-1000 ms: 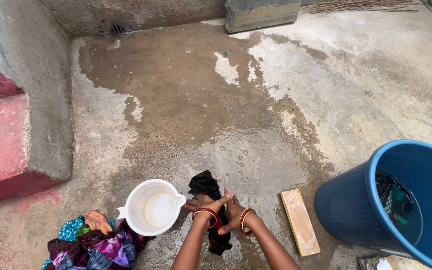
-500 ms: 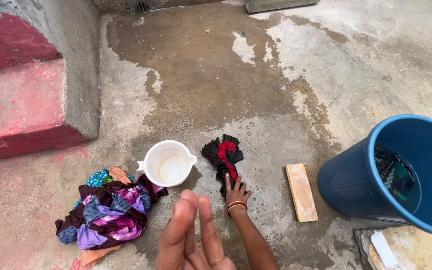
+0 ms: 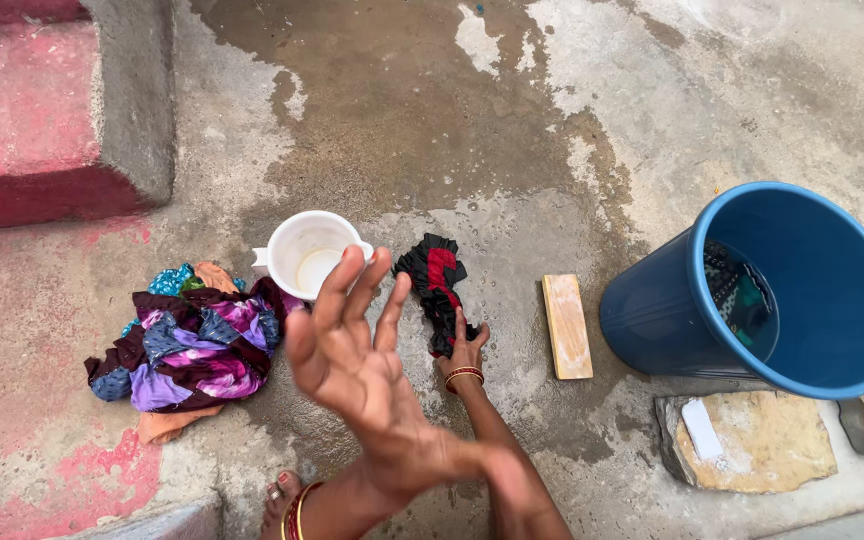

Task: The person washes a black garment by scrubbing it with a bar of soap on the ground, rinsing it with water from a bucket, and wringing it out.

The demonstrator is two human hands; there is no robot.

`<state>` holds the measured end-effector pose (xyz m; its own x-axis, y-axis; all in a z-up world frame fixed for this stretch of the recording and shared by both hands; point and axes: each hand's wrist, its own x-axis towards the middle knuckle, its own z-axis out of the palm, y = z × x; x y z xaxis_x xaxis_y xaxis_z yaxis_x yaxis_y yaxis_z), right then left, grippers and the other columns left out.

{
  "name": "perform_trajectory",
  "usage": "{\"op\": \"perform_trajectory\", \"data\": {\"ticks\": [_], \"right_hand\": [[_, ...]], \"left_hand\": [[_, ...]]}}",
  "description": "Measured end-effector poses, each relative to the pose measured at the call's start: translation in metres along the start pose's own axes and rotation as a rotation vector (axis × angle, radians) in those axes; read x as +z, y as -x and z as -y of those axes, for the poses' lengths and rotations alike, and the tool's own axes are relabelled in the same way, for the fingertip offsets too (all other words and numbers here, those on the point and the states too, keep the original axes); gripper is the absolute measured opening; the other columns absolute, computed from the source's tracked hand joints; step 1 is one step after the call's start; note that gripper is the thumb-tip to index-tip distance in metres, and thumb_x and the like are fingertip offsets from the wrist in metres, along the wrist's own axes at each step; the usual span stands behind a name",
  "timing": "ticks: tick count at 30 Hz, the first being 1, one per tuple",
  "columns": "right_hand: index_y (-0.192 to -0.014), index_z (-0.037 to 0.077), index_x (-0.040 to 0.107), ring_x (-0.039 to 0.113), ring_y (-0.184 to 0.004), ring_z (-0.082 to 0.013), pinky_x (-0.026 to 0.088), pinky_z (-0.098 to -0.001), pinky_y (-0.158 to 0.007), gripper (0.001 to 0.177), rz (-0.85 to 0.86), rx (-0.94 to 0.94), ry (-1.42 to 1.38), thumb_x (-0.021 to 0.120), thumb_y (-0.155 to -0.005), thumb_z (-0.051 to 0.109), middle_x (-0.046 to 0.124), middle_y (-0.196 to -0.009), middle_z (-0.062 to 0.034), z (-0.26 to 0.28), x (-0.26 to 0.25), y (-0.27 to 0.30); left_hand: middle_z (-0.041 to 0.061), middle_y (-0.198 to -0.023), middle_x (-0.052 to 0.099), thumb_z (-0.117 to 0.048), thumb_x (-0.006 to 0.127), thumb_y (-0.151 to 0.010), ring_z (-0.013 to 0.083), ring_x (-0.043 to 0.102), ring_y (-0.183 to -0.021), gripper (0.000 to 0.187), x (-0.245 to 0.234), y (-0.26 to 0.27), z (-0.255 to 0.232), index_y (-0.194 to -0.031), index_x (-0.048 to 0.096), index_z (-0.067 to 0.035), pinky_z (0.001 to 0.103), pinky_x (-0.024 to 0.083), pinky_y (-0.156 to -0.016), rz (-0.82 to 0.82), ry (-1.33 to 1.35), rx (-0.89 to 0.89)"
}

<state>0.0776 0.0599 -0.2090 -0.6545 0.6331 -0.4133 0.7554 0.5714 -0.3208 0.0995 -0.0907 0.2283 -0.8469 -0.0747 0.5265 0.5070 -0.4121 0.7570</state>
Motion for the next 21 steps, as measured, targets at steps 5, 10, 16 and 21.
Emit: {"op": "perform_trajectory", "data": {"ticks": [5, 10, 16, 21], "right_hand": [[-0.147, 0.022, 0.045, 0.062, -0.078, -0.0273, 0.056, -0.0363, -0.054, 0.070, -0.031, 0.383, -1.565, 0.069, -0.083, 0.005, 0.064, -0.113, -0.0189, -0.038, -0.115, -0.033], [-0.115, 0.011, 0.071, 0.073, -0.085, -0.0171, 0.062, -0.0293, -0.056, 0.031, -0.485, -0.169, -1.451, 0.064, -0.086, 0.004, 0.073, -0.108, -0.0048, 0.003, -0.357, 0.041], [-0.135, 0.003, 0.065, 0.064, -0.126, -0.0372, 0.057, -0.0493, -0.106, 0.053, -1.464, -0.671, -0.346, 0.074, -0.083, -0.002, 0.057, -0.135, -0.0208, 0.108, -0.414, 0.063], [-0.122, 0.023, 0.068, 0.055, -0.128, -0.0343, 0.052, -0.0464, -0.107, 0.063, -0.697, -0.532, -0.132, 0.085, -0.065, 0.003, 0.057, -0.136, -0.0072, 0.089, -0.188, -0.012]], "left_hand": [[0.034, -0.159, 0.017, -0.031, 0.097, -0.061, 0.0475, 0.028, -0.147, 0.128, -0.119, 0.014, 0.206, -0.159, 0.019, -0.003, 0.055, 0.036, -0.119, 0.550, -1.222, -0.712], [0.035, -0.163, -0.020, -0.049, 0.099, -0.063, 0.0516, -0.009, -0.153, 0.158, -0.220, 0.122, 0.250, -0.161, -0.014, 0.002, 0.060, 0.021, -0.123, 0.937, -1.628, -1.350], [0.035, -0.164, -0.015, -0.044, 0.097, -0.064, 0.0525, -0.001, -0.151, 0.150, -0.220, 0.127, 0.255, -0.162, -0.007, 0.000, 0.057, 0.026, -0.120, 0.880, -1.700, -1.281], [0.035, -0.164, -0.002, -0.036, 0.089, -0.074, 0.0531, 0.012, -0.149, 0.127, -0.227, 0.120, 0.258, -0.162, 0.006, 0.000, 0.054, 0.037, -0.114, 0.915, -1.750, -1.202]]}}
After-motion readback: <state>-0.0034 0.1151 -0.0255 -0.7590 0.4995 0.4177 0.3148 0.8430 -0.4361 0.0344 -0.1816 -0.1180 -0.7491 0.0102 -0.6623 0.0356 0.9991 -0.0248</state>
